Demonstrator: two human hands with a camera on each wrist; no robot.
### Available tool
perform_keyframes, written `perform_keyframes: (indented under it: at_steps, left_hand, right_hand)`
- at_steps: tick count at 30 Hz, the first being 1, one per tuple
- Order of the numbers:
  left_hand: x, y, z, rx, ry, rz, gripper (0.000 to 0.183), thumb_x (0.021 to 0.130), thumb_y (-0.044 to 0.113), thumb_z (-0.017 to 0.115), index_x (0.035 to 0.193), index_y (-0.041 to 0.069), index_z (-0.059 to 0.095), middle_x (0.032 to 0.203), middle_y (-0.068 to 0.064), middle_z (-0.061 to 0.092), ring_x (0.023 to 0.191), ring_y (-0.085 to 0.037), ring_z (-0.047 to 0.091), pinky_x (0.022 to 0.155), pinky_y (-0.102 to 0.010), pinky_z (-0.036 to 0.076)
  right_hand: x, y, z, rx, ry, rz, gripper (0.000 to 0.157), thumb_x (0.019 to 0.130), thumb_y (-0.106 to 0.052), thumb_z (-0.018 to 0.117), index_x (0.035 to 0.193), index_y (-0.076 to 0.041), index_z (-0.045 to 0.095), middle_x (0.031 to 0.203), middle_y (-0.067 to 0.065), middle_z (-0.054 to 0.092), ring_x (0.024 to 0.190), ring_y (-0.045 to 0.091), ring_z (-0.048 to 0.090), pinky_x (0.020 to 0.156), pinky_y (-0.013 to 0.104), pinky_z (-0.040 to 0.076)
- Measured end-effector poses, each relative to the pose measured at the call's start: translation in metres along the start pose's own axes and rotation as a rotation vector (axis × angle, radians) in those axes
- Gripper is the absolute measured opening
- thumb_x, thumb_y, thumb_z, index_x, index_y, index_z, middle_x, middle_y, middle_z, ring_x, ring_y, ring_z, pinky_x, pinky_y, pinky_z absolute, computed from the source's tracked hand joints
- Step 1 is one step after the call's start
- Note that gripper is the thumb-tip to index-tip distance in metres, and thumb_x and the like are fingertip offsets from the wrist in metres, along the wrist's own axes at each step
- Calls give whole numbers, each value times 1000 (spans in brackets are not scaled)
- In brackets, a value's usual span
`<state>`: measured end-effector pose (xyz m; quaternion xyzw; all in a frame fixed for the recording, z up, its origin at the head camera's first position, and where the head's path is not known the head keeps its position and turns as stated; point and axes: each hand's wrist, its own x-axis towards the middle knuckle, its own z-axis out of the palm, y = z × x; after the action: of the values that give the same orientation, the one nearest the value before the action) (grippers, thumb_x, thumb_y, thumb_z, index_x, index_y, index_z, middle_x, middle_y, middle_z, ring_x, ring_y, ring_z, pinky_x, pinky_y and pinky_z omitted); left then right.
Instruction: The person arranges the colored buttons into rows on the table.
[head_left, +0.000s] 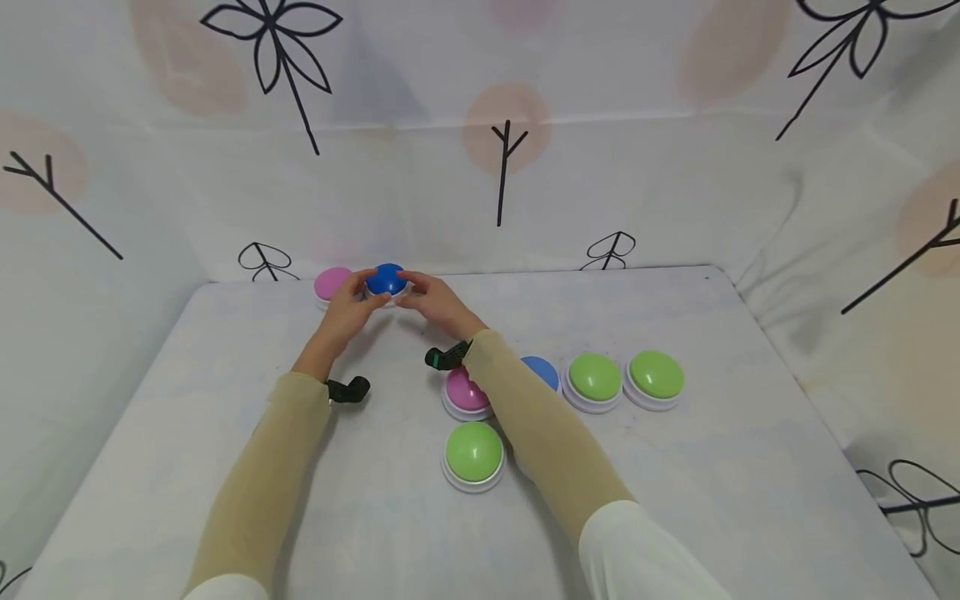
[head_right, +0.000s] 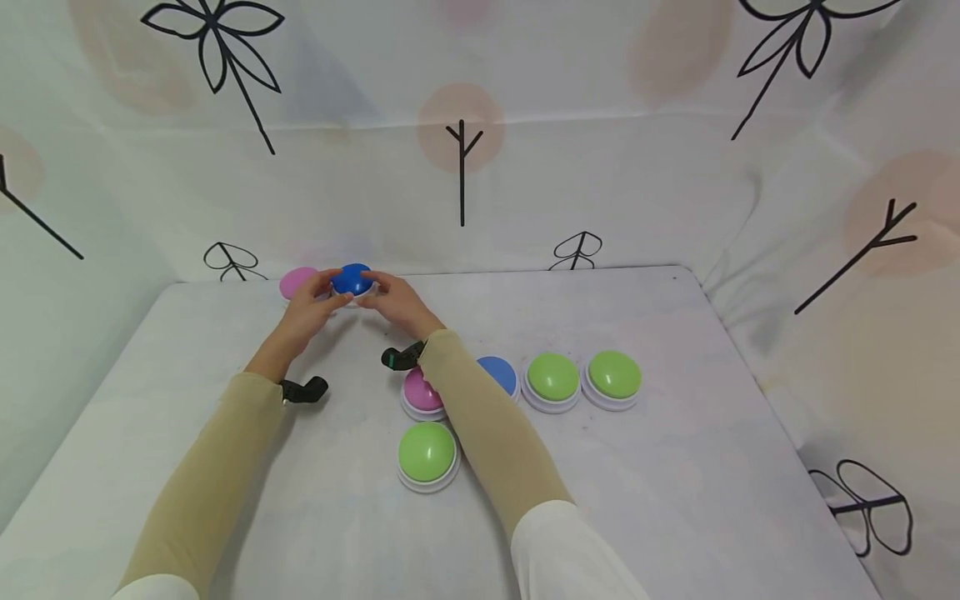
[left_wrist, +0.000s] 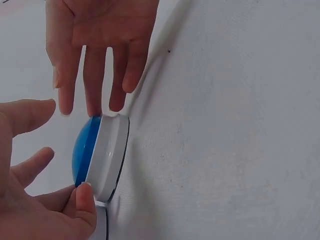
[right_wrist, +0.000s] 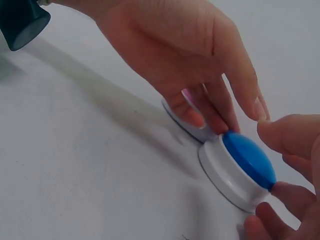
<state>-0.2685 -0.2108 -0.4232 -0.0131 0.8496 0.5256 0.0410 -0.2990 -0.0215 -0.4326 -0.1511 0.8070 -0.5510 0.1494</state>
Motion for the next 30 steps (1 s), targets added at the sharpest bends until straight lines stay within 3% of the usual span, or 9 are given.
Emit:
perform_keyframes:
  at_steps: [7,12,18,24,30]
  left_hand:
    - [-3,-1,3,11,19,22,63,98,23,66,152,11,37,155,-16,35,143,-34,30,115,-52,29]
    - [-5,-1,5,49,29,40,64,94,21,70,151,12,40,148,-18,42,137,-35,36,113,-52,33]
    - [-4,-4,4,80,-16,18,72,92,20,73,154,16,37,153,-16,39,139,-36,37,109,-52,39]
    - [-1,-7,3,134,-38,5,76,91,18,75,156,18,35,155,-15,38,140,-36,35,110,-54,36]
    - [1,-6,3,181,-43,-5,77,90,20,76,155,18,36,153,-15,40,138,-37,37,110,-55,36]
  right_hand:
    - [-3,2,-3,170,139,17,45,95,-11,66,138,-10,57,139,5,58,131,21,51,105,34,45]
    - [-3,6,-4,191,216,52,37,93,-8,69,129,-10,63,125,4,65,118,20,57,98,32,50]
    - [-6,6,-7,216,138,67,49,92,-10,70,140,-13,57,136,4,59,121,22,56,102,37,48]
    - [-10,5,-11,161,59,71,50,92,-18,71,140,-20,58,137,0,59,120,21,56,101,41,47]
    - [-10,6,-13,199,22,97,50,93,-17,70,141,-21,57,140,-1,57,122,21,54,103,38,46]
